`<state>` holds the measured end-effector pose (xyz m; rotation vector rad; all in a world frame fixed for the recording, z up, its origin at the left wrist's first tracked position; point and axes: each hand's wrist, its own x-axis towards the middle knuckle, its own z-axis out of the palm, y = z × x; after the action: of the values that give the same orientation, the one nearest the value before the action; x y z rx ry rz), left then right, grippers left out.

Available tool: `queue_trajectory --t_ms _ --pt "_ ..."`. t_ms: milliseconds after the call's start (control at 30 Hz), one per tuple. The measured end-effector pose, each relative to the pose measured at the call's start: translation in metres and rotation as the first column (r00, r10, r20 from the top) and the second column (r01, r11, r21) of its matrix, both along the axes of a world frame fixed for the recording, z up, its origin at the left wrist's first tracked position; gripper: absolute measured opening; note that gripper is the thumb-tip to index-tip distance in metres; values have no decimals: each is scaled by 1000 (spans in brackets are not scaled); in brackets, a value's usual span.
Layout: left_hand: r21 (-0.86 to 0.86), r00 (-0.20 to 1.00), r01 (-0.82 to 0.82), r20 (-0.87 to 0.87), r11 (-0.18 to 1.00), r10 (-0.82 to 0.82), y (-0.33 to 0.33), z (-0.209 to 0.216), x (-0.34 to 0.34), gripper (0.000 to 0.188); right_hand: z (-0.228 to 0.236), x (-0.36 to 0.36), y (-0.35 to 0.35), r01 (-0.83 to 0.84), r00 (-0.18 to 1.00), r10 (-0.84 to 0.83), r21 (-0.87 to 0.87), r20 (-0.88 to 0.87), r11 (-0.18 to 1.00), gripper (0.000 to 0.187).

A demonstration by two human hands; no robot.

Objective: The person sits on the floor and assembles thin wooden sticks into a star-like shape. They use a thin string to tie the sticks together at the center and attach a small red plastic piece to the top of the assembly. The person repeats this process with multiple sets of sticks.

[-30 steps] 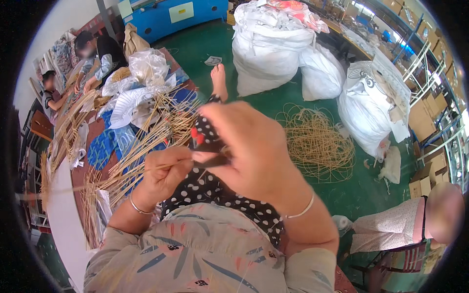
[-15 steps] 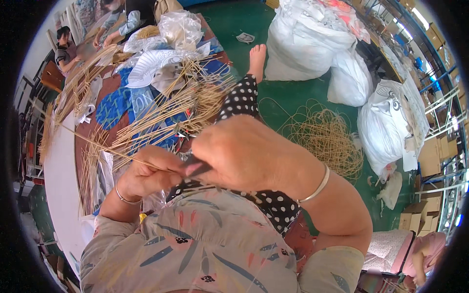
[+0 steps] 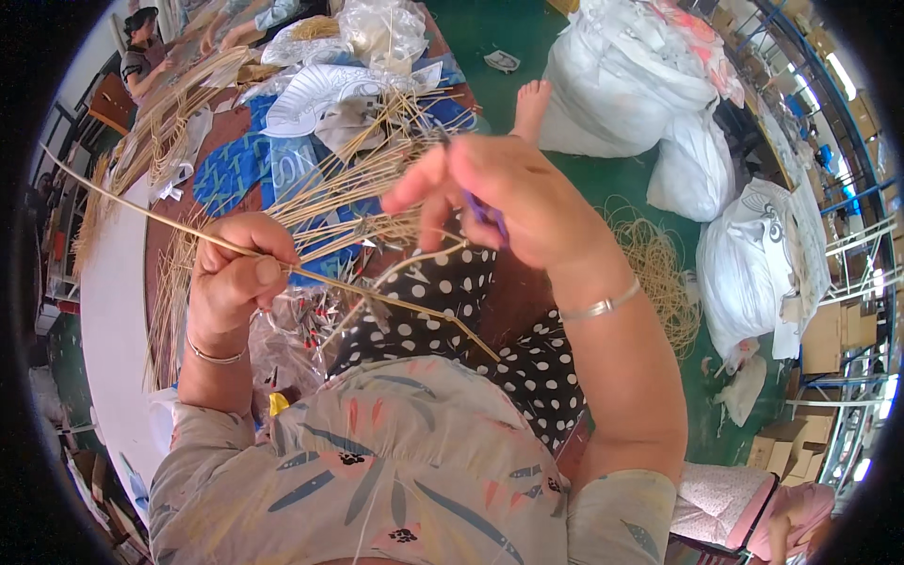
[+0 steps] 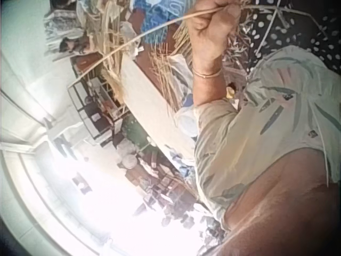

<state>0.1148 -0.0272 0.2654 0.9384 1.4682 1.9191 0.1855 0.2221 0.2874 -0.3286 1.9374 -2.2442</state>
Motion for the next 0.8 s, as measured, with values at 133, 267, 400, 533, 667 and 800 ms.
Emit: queue_trajectory --t_ms 133,267,400,533,667,800 --pt "75 998 35 39 997 -38 16 3 -4 13 0 28 -4 214 965 -199 71 -171 974 22" --pt "139 999 37 34 990 -43 39 8 1 20 7 51 -9 452 885 -462 -121 -65 884 18" --pt "273 999 -22 54 962 7 63 1 18 51 15 65 -8 622 775 -632 -154 -17 767 19" --pt "118 973 202 91 972 -213 76 2 38 36 26 75 -8 682 714 -683 -67 -151 728 19" --pt "-8 941 321 115 947 -318 79 19 49 17 31 84 -6 644 734 -627 -26 -260 764 20" --pt "-97 941 303 190 948 -281 81 31 62 18 38 95 3 544 810 -514 37 -282 838 14"
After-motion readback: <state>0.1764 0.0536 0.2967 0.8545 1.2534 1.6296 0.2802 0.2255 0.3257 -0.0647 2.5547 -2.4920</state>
